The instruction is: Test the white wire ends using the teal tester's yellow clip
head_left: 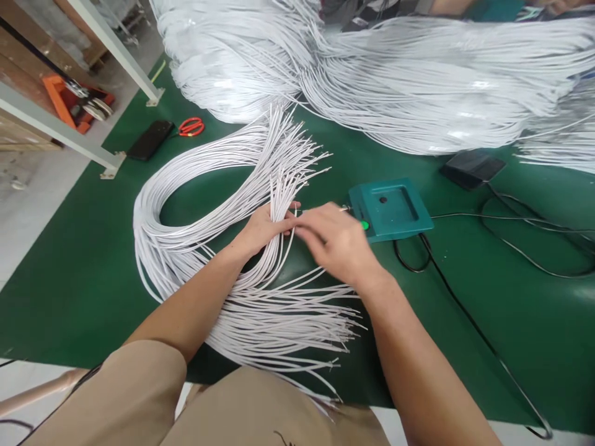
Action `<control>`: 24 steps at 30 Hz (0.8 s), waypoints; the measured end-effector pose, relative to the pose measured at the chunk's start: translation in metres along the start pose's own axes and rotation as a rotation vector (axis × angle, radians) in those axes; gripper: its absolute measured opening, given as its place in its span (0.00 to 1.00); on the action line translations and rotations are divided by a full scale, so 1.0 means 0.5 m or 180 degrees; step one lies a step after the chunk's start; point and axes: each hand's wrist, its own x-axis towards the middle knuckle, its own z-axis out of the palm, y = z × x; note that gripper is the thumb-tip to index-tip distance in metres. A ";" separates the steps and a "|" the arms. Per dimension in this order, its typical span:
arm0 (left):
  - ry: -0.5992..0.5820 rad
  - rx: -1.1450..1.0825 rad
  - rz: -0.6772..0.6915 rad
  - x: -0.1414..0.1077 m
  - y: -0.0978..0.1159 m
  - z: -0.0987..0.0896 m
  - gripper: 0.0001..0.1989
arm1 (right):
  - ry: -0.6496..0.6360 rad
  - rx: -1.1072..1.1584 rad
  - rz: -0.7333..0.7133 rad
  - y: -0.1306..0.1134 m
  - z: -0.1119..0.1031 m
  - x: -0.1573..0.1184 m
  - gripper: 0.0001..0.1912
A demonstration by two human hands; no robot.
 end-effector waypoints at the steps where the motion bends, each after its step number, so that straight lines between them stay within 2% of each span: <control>1: -0.0038 -0.0036 0.0016 0.000 0.000 -0.002 0.22 | -0.0310 0.0118 -0.0275 -0.018 0.009 0.001 0.12; 3: -0.0120 -0.0156 -0.0027 0.000 0.001 -0.006 0.20 | -0.0758 -0.0027 -0.0562 -0.046 0.026 0.003 0.13; 5: -0.0170 -0.0266 -0.0163 0.000 0.003 -0.011 0.19 | -0.1103 -0.0263 -0.0423 -0.062 0.036 0.002 0.14; 8: -0.0232 -0.0324 -0.0348 -0.001 0.006 -0.018 0.19 | -0.1750 -0.0127 0.0434 -0.067 0.034 0.003 0.14; 10: -0.0297 -0.0370 -0.0372 -0.002 0.007 -0.019 0.20 | -0.1966 0.0249 0.1030 -0.060 0.027 0.007 0.14; 15: -0.0267 -0.0446 -0.0143 -0.003 0.005 -0.010 0.24 | -0.1373 0.1410 0.1979 -0.035 0.027 0.018 0.16; 21: 0.0404 -0.0668 -0.0162 0.003 0.016 -0.007 0.23 | -0.1491 0.2079 0.2497 -0.025 0.032 0.012 0.14; 24: 0.0309 -0.0746 -0.0146 0.002 0.019 -0.005 0.20 | -0.1498 0.2095 0.2496 -0.030 0.033 0.014 0.14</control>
